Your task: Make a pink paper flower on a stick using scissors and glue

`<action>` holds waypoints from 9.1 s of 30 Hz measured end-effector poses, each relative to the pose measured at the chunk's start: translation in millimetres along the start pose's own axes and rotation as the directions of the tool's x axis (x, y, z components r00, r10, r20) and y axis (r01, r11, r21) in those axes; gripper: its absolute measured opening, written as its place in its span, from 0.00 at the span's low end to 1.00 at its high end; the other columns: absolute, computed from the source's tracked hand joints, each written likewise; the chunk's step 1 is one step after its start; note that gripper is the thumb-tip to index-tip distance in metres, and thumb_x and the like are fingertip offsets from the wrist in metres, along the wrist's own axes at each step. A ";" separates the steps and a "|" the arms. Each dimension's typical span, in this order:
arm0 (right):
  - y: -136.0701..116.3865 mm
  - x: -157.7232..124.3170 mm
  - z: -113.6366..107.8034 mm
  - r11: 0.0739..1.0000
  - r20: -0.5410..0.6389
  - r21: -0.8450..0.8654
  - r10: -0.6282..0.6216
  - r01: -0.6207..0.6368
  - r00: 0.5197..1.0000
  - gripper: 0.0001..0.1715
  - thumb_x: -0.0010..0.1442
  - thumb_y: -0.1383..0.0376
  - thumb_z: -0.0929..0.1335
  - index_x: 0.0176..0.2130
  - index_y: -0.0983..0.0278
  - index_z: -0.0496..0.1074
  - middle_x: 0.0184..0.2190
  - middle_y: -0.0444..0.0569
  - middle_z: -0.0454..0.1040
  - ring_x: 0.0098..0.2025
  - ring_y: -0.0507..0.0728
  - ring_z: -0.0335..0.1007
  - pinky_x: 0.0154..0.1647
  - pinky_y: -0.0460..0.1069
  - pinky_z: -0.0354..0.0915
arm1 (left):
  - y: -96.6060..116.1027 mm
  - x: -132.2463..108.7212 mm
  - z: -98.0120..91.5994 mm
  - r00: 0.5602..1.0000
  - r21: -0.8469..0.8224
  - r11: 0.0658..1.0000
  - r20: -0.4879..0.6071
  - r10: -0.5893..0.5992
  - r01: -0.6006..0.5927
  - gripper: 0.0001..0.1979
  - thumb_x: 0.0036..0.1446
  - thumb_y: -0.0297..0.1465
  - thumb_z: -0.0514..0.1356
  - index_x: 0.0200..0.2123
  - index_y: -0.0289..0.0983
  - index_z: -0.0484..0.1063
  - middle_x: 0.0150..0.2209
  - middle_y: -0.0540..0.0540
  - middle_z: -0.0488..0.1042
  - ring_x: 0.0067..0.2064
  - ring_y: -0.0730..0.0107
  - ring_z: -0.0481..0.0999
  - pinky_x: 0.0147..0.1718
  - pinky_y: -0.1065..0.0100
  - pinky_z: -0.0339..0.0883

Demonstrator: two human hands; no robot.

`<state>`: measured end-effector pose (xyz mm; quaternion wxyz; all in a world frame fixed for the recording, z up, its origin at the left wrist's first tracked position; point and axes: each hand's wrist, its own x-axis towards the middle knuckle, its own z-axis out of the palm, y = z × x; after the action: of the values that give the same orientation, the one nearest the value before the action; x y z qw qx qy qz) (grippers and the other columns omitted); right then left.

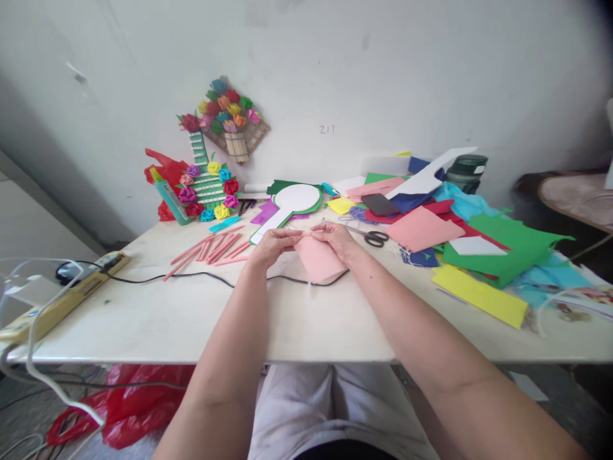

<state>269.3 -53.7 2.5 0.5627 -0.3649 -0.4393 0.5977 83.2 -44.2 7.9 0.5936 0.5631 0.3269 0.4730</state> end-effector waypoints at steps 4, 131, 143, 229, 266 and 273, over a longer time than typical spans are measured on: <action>0.2 1.0 -0.9 1.000 0.003 -0.008 -0.018 0.018 1.000 0.14 0.33 0.69 0.74 0.26 0.65 0.73 0.22 0.42 0.73 0.26 0.50 0.66 0.32 0.47 0.64 | 0.1 -0.6 0.3 0.999 -0.027 1.000 0.030 0.014 -0.014 0.17 0.33 0.31 0.71 0.32 0.35 0.79 0.31 0.43 0.78 0.32 0.68 0.76 0.39 0.62 0.69; 5.9 4.2 -2.2 0.985 0.003 -0.150 -0.087 0.087 0.996 0.14 0.34 0.63 0.74 0.23 0.66 0.71 0.20 0.41 0.71 0.24 0.50 0.64 0.29 0.47 0.61 | -2.2 0.9 2.1 1.000 0.365 0.931 0.013 -0.021 0.015 0.21 0.44 0.46 0.62 0.20 0.32 0.67 0.20 0.49 0.68 0.24 0.76 0.68 0.28 0.70 0.64; 7.5 6.8 -4.3 0.982 -0.011 -0.173 -0.085 0.082 0.996 0.15 0.34 0.64 0.74 0.26 0.65 0.73 0.23 0.43 0.72 0.26 0.50 0.65 0.32 0.47 0.63 | -1.1 1.2 2.5 1.000 0.339 0.941 0.002 -0.017 0.016 0.20 0.42 0.45 0.64 0.20 0.32 0.67 0.20 0.49 0.68 0.24 0.75 0.69 0.30 0.69 0.65; 9.2 16.3 -11.9 0.936 -0.160 -0.289 -0.255 0.202 0.954 0.21 0.37 0.63 0.72 0.35 0.63 0.69 0.35 0.45 0.73 0.39 0.53 0.69 0.40 0.48 0.65 | -7.4 6.9 14.9 0.989 0.273 0.961 -0.149 0.004 0.037 0.17 0.33 0.38 0.68 0.23 0.33 0.68 0.18 0.51 0.68 0.21 0.77 0.66 0.26 0.69 0.62; -1.7 1.4 -7.3 0.914 0.106 -0.350 -0.182 0.208 0.978 0.13 0.42 0.58 0.71 0.21 0.66 0.73 0.20 0.43 0.72 0.25 0.50 0.64 0.33 0.47 0.60 | -7.1 2.4 22.4 0.998 0.418 0.908 0.068 0.004 -0.032 0.13 0.40 0.37 0.66 0.25 0.33 0.75 0.21 0.49 0.70 0.21 0.78 0.64 0.20 0.74 0.56; -6.5 -4.6 -4.5 0.945 0.063 -0.299 -0.118 0.131 0.991 0.13 0.38 0.60 0.73 0.22 0.67 0.72 0.19 0.41 0.70 0.23 0.49 0.63 0.30 0.47 0.59 | -6.7 2.1 16.4 0.994 0.326 0.945 0.089 -0.058 0.026 0.14 0.40 0.39 0.67 0.27 0.32 0.76 0.24 0.46 0.73 0.25 0.75 0.70 0.27 0.71 0.65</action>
<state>276.3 -57.9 6.8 0.5270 -0.4048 -0.5602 0.4946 100.3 -47.6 4.2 0.5181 0.6682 0.3827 0.3723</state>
